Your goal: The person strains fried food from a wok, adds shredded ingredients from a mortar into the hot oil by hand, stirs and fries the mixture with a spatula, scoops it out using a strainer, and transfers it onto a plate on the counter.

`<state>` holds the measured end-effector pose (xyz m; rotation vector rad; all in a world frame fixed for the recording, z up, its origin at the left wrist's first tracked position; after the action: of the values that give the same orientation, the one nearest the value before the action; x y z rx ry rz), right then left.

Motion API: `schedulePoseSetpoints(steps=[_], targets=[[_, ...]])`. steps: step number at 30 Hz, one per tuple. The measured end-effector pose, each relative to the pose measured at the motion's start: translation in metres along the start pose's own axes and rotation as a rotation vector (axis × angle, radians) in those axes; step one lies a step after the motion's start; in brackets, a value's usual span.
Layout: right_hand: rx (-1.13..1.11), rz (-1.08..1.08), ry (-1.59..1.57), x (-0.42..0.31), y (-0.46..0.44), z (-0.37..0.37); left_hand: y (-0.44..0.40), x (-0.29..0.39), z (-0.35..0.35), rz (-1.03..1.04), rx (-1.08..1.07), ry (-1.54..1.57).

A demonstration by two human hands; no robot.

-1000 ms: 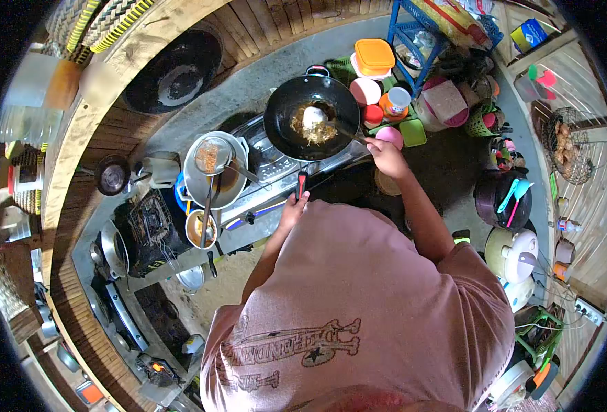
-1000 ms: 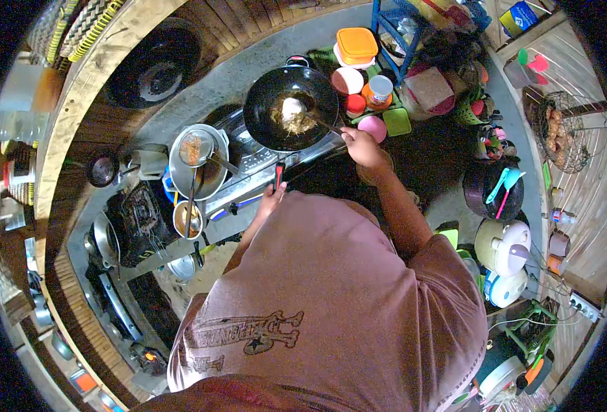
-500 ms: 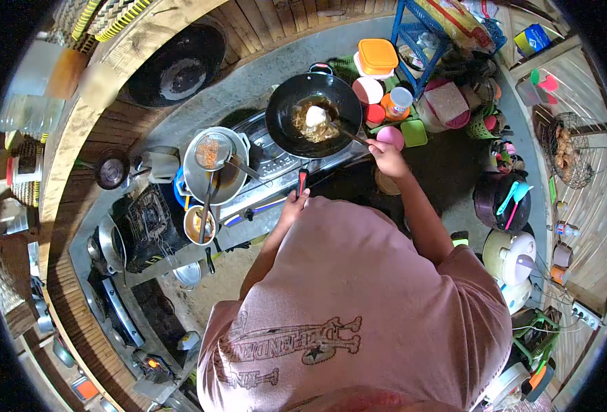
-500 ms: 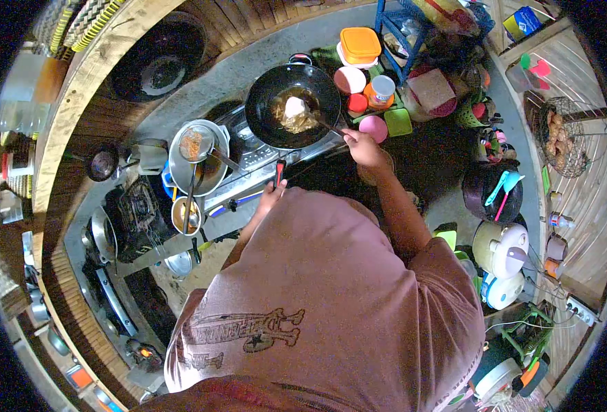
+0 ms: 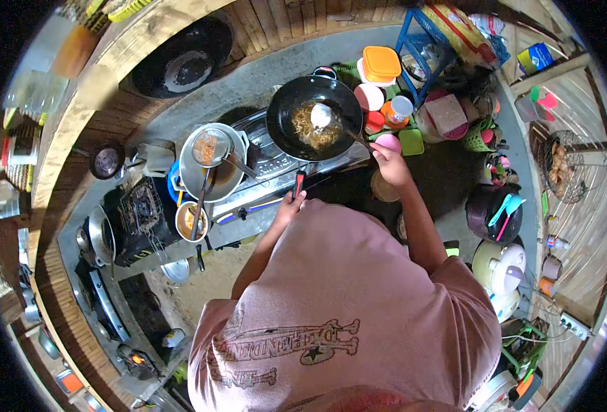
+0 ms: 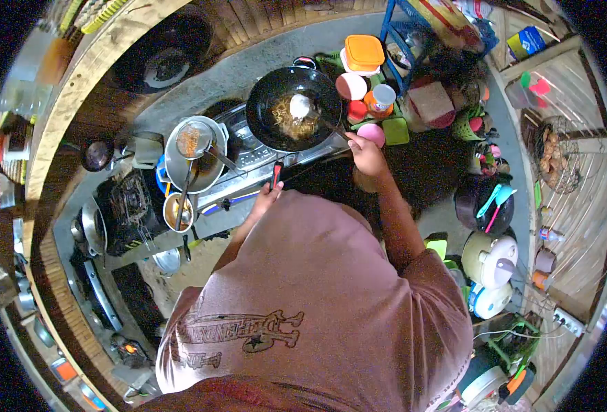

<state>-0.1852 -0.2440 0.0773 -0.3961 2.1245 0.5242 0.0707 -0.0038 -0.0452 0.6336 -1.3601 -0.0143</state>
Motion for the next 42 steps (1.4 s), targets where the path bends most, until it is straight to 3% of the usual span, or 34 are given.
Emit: schedulePoseSetpoints(steps=[2, 4, 5, 7, 12, 16, 19, 22, 25, 29, 31, 37, 40, 42], targets=[[0.006, 0.003, 0.006, -0.012, 0.003, -0.008, -0.002, -0.002, -0.005, 0.030, -0.021, -0.158], [0.107, 0.084, 0.328, -0.021, 0.005, -0.013, 0.005, 0.012, -0.001, 0.030, -0.006, -0.170], [0.100, 0.069, 0.343, -0.022, 0.005, -0.011, 0.012, 0.028, 0.003, 0.024, -0.001, -0.198], [0.030, 0.128, 0.306, -0.008, 0.003, 0.000, 0.015, 0.036, 0.007, 0.009, -0.001, -0.099], [0.050, -0.043, 0.034, -0.003, 0.006, 0.007, 0.004, 0.006, 0.002, -0.008, 0.001, -0.082], [0.160, 0.036, 0.266, -0.012, 0.007, -0.001, 0.001, 0.007, -0.001, 0.017, -0.027, -0.148], [0.206, -0.097, 0.397, -0.011, 0.014, 0.006, 0.004, 0.016, -0.005, -0.002, -0.057, -0.235], [0.077, -0.093, 0.321, -0.005, 0.013, 0.018, -0.001, 0.010, -0.008, 0.137, -0.068, -0.242], [0.175, -0.224, 0.222, -0.020, 0.022, 0.019, -0.006, 0.001, -0.008, 0.151, -0.077, -0.278], [0.185, -0.038, 0.382, -0.035, 0.033, 0.018, 0.007, 0.030, -0.005, 0.086, -0.128, -0.043], [0.209, 0.175, 0.524, -0.031, 0.034, 0.025, 0.008, 0.032, -0.005, 0.081, -0.151, -0.008], [0.150, 0.129, 0.179, -0.017, 0.029, 0.048, 0.004, 0.019, -0.003, 0.036, -0.152, 0.017], [0.255, -0.042, 0.131, -0.004, 0.021, 0.037, 0.003, 0.024, -0.005, 0.031, -0.163, -0.006], [0.267, 0.020, 0.265, -0.019, 0.018, 0.031, 0.012, 0.042, -0.004, 0.003, -0.114, -0.085]])
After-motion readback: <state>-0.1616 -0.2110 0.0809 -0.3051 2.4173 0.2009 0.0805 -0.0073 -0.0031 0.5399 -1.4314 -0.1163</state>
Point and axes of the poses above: each hand's wrist, its own y-axis away from the middle knuckle, its own z-axis out of the palm, x = y × z, the point moved 3 cm from there along -y, towards the middle knuckle, and after that the axes turned 9 degrees about z, right-handed, at the moved point
